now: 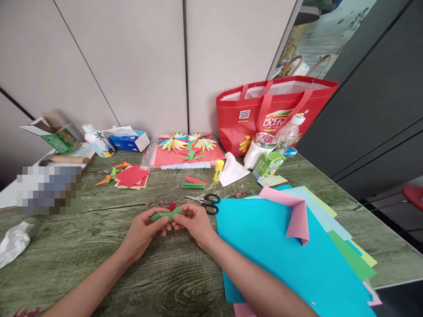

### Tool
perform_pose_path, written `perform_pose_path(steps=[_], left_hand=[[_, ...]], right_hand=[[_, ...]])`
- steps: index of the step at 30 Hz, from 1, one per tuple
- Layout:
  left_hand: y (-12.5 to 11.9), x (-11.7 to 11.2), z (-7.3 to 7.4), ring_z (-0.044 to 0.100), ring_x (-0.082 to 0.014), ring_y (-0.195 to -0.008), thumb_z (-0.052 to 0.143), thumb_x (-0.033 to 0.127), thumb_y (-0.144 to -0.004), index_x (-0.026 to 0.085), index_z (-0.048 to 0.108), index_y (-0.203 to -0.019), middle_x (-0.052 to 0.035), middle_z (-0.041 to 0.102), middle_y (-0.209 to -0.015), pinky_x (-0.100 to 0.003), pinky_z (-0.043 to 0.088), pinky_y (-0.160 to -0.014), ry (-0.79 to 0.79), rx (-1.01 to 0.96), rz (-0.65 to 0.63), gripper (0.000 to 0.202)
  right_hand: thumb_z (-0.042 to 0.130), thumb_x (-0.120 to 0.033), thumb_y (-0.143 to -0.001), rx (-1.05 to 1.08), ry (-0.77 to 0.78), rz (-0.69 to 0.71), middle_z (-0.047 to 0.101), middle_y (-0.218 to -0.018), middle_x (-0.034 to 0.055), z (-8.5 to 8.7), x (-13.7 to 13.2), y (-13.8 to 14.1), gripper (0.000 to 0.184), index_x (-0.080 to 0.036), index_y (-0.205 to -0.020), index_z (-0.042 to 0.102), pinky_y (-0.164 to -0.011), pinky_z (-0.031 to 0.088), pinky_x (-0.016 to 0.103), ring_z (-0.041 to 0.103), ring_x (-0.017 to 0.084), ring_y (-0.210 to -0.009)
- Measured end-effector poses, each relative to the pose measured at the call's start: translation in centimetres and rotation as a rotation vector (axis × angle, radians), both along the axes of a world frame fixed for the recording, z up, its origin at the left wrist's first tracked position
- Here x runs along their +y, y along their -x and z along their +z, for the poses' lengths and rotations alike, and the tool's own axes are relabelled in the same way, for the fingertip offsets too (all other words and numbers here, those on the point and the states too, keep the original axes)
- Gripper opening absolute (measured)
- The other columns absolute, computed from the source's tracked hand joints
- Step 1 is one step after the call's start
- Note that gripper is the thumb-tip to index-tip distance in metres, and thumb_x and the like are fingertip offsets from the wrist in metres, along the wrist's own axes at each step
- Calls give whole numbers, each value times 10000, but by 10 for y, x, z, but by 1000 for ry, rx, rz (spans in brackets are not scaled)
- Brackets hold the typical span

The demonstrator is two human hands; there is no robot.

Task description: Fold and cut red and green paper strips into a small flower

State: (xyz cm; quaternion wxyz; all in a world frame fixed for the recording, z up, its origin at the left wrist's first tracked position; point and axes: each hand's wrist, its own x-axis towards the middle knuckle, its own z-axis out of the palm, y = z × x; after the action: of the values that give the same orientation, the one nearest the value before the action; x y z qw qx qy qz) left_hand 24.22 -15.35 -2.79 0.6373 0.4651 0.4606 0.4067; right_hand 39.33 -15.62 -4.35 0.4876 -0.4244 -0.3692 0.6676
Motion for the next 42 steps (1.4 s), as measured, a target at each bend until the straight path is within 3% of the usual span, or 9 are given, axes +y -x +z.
perform_pose_path(steps=[3,6,10,14,23,31,37,42], left_hand=[[-2,-1,-3,530,-114,-514,653,275,-686,109,613,-707,-34,624,-572,-221,427,-487,-15,-15,-26,172],[-3,-3,-4,510,-103,-479,630,290,-700,115,592,-621,-21,599,-530,-208,411,-449,-26,11,-1,196],[-2,-2,-5,434,-73,-365,624,299,-684,124,570,-593,14,547,-435,-181,339,-357,-2,101,25,205],[3,0,-3,402,-63,-314,611,307,-683,130,551,-591,22,536,-401,-175,305,-323,14,133,12,208],[3,2,4,461,-74,-366,643,314,-680,121,581,-659,-4,593,-463,-185,353,-385,51,29,22,204],[4,2,2,546,-110,-482,672,236,-645,123,633,-667,-35,657,-578,-218,425,-504,27,41,31,121],[3,2,5,539,-117,-423,706,228,-591,119,644,-681,-14,632,-488,-229,429,-464,41,69,78,155],[2,0,10,546,-115,-416,715,234,-576,128,617,-647,-6,628,-473,-227,441,-459,28,56,85,162]], right_hand=[[756,-350,-543,21,52,-11,639,-564,3,-2,-1,1,302,-134,-646,571,-526,472,242,573,105,-490],[747,-327,-558,-22,10,-1,627,-576,-2,-3,-2,2,294,-140,-666,547,-520,477,243,582,112,-507],[719,-228,-597,-166,-233,20,612,-726,-7,-2,-5,1,317,-177,-841,524,-575,484,235,588,113,-614],[652,-189,-674,-365,-490,34,587,-823,28,-1,-8,-1,148,-186,-787,556,-622,489,253,576,141,-729],[607,-170,-732,-598,-711,-4,591,-834,49,-1,-9,-4,106,-186,-836,605,-627,479,259,566,153,-744],[557,-172,-769,-647,-698,-23,602,-854,61,-1,-8,-6,118,-204,-869,612,-681,469,299,573,181,-788],[567,-218,-775,-625,-704,4,606,-829,56,-1,-7,-6,96,-221,-843,633,-661,457,302,567,176,-756],[654,-253,-707,-487,-588,-10,611,-797,44,-2,-4,-5,57,-213,-747,661,-645,454,288,577,174,-745]])
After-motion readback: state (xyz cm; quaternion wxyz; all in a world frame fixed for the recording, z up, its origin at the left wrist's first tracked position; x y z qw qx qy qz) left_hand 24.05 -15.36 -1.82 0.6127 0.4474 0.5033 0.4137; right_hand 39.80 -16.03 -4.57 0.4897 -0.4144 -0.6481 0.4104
